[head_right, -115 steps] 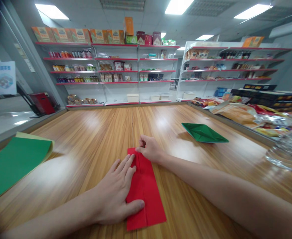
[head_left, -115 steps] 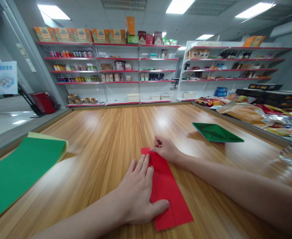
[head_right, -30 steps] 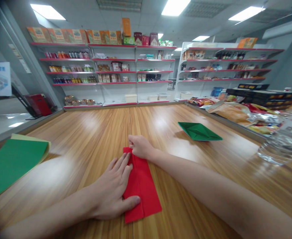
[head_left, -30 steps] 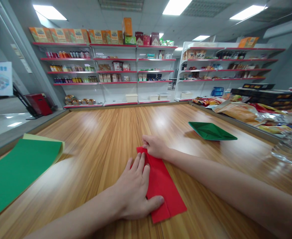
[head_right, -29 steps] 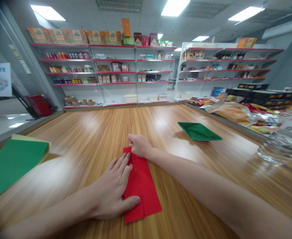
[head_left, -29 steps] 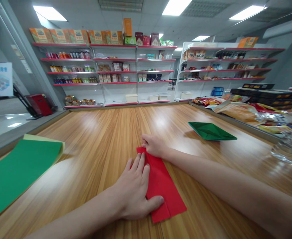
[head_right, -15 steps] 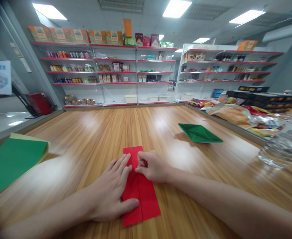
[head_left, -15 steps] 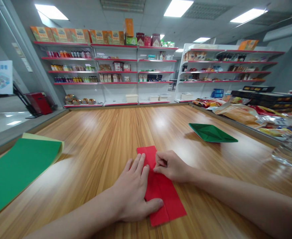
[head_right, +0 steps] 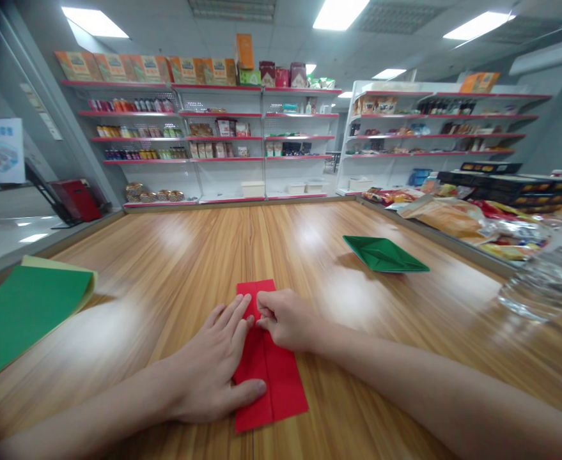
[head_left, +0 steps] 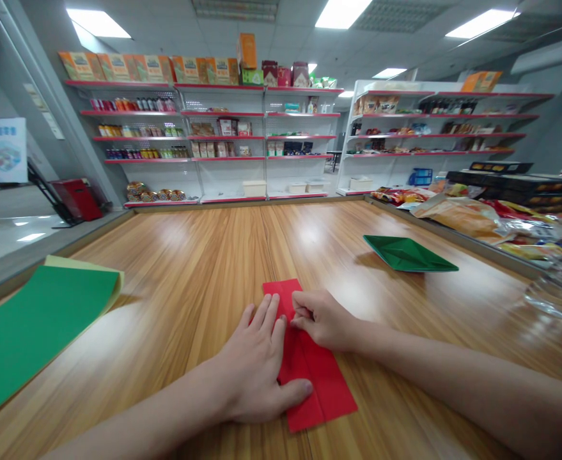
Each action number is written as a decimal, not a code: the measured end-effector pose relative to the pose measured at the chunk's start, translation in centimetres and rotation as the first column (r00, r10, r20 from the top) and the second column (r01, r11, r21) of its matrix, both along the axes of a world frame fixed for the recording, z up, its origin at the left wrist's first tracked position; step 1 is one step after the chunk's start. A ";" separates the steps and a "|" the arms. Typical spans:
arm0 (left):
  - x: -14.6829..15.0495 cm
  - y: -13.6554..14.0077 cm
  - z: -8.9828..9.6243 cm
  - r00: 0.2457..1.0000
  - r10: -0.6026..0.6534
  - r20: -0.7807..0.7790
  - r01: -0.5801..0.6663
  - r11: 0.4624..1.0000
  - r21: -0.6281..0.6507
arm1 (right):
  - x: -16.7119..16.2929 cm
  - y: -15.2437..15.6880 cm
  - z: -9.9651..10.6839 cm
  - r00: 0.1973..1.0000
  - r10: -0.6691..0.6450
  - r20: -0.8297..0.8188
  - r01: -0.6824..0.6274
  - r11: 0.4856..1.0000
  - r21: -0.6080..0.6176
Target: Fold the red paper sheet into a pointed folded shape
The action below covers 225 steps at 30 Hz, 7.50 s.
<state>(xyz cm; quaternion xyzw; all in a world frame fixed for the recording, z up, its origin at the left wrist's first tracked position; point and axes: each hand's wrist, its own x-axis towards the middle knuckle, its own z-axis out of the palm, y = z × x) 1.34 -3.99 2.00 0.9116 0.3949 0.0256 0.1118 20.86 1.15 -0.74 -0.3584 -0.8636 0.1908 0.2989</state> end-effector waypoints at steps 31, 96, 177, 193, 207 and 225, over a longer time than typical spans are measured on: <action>0.1 -0.1 0.2 1.000 -0.005 0.013 0.004 0.999 0.045 | -2.7 6.8 -0.5 0.988 -0.141 0.065 0.126 0.975 0.185; 0.0 0.2 0.0 1.000 0.010 0.009 -0.010 1.000 -0.004 | -1.1 3.3 -0.2 0.999 -0.040 -0.008 0.040 0.996 0.082; -0.1 0.2 -0.3 1.000 0.003 0.011 -0.003 1.000 0.018 | 0.1 -1.7 0.8 1.000 -0.011 -0.010 0.011 1.000 0.008; -0.1 0.2 0.1 1.000 -0.012 -0.005 0.012 1.000 -0.006 | -1.3 1.1 0.0 0.998 -0.057 -0.006 0.057 0.996 0.069; -0.1 0.1 0.2 1.000 -0.004 0.021 0.004 1.000 0.017 | -2.1 6.7 -0.6 0.989 -0.146 0.027 0.141 0.980 0.139; 0.2 0.1 0.4 1.000 0.017 0.004 -0.017 0.999 0.037 | -2.3 5.7 -0.4 0.989 -0.139 0.046 0.128 0.974 0.187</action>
